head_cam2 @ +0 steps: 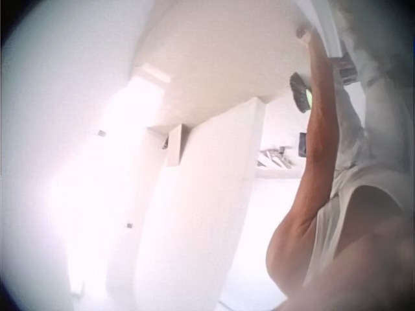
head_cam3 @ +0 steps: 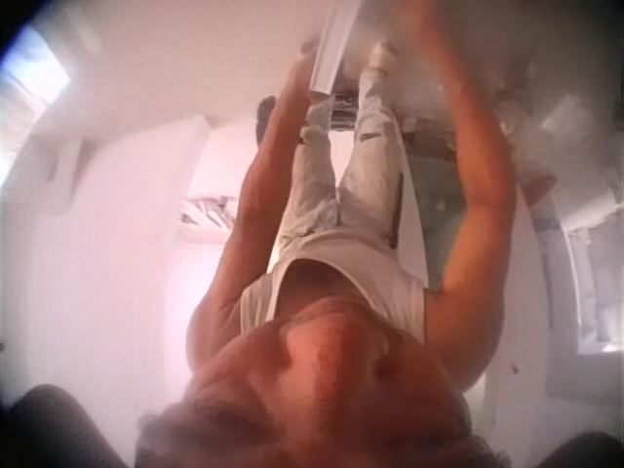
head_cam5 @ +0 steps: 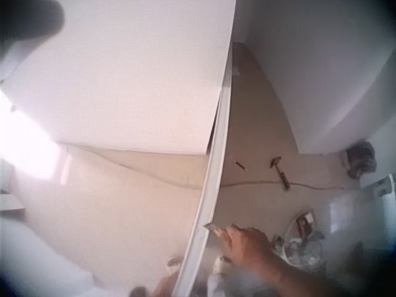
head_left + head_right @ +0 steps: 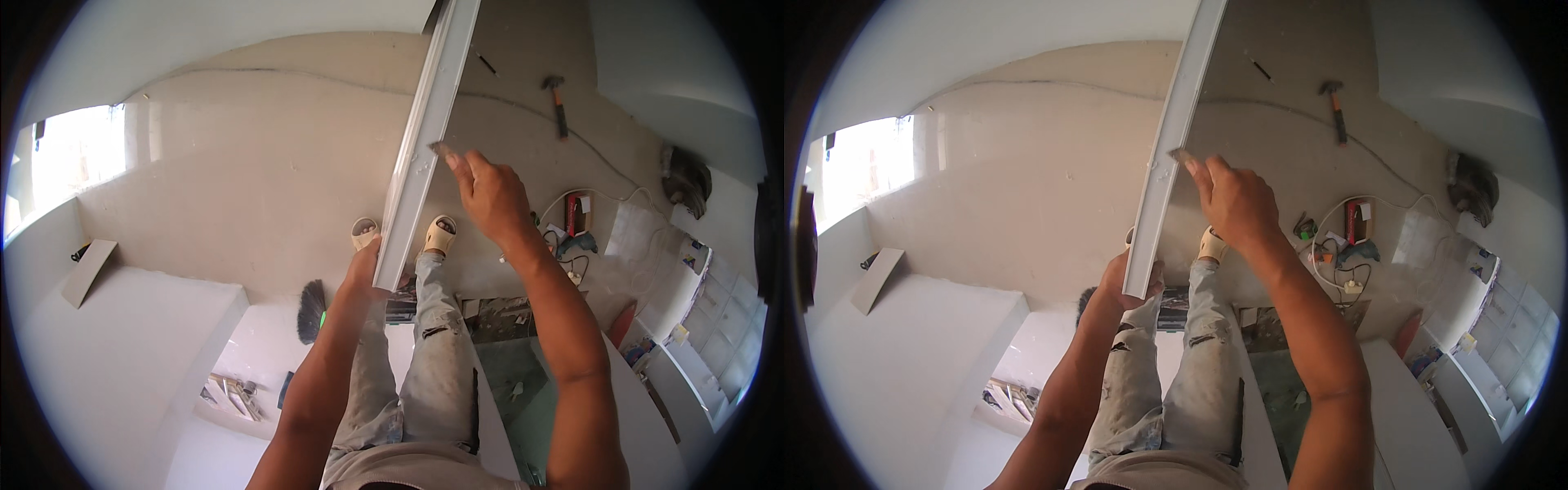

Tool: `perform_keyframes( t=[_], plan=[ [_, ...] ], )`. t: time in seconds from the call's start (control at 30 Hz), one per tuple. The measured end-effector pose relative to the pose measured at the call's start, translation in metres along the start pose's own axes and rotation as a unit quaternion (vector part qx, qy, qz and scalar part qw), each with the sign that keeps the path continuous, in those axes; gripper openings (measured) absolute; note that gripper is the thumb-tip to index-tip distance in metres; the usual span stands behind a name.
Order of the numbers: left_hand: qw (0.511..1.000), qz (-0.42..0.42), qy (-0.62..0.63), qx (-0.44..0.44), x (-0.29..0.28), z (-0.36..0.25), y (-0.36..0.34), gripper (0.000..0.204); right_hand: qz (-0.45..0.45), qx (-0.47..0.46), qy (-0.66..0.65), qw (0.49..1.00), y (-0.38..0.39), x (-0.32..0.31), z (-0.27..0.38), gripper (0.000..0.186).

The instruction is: The person uses a hammer and a pry bar to secure a white cabinet door to a wall. They repeatedly tap the pry bar against the door frame to adjust its position and then scrape along the edges to ensure a tight fit.

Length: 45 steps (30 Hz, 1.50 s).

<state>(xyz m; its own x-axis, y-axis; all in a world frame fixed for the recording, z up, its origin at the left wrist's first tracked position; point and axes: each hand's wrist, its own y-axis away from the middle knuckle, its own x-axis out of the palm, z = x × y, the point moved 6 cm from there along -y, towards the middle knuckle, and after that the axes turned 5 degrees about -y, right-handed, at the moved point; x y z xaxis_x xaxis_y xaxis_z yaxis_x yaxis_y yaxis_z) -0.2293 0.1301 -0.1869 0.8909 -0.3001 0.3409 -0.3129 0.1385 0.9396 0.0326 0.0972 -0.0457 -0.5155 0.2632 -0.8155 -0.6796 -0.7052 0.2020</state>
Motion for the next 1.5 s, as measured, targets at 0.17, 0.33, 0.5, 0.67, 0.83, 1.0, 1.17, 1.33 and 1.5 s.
perform_keyframes(
  t=[0.17,0.33,0.5,0.67,0.83,1.0,1.17,1.33,1.5],
  plan=[
    [1.0,0.023,0.013,-0.01,-0.006,0.004,-0.006,0.02,-0.015,0.036,-0.044,0.998,-0.014,-0.001,0.005,0.04],
    [1.0,0.007,0.017,-0.017,0.001,0.001,0.0,0.019,0.054,0.056,-0.025,0.997,-0.001,0.005,0.001,0.041],
    [0.993,0.113,0.016,0.005,-0.026,0.014,-0.029,0.041,-0.021,0.044,0.0,0.999,-0.024,-0.015,-0.002,0.045],
    [0.992,0.116,0.039,-0.03,-0.027,0.015,-0.031,0.043,0.053,0.066,0.01,0.996,-0.017,-0.015,0.003,0.045],
    [0.977,0.029,-0.18,0.109,-0.006,0.0,-0.007,0.017,0.073,0.036,0.024,0.996,-0.016,-0.015,0.003,0.043],
    [0.996,0.071,0.053,-0.027,-0.002,0.002,-0.001,0.021,0.04,0.016,0.046,0.998,-0.01,-0.004,0.003,0.044],
    [0.994,0.011,-0.102,0.026,0.002,-0.002,-0.001,0.027,0.055,0.027,0.009,0.998,-0.022,-0.009,0.003,0.044],
    [0.998,0.063,-0.012,-0.02,-0.002,-0.001,0.0,0.031,0.09,0.079,-0.067,0.991,-0.006,-0.004,0.006,0.042],
    [0.994,-0.052,-0.095,0.018,-0.011,-0.009,0.003,0.043,-0.05,-0.044,-0.118,0.991,-0.003,-0.04,0.018,0.037]
  ],
)
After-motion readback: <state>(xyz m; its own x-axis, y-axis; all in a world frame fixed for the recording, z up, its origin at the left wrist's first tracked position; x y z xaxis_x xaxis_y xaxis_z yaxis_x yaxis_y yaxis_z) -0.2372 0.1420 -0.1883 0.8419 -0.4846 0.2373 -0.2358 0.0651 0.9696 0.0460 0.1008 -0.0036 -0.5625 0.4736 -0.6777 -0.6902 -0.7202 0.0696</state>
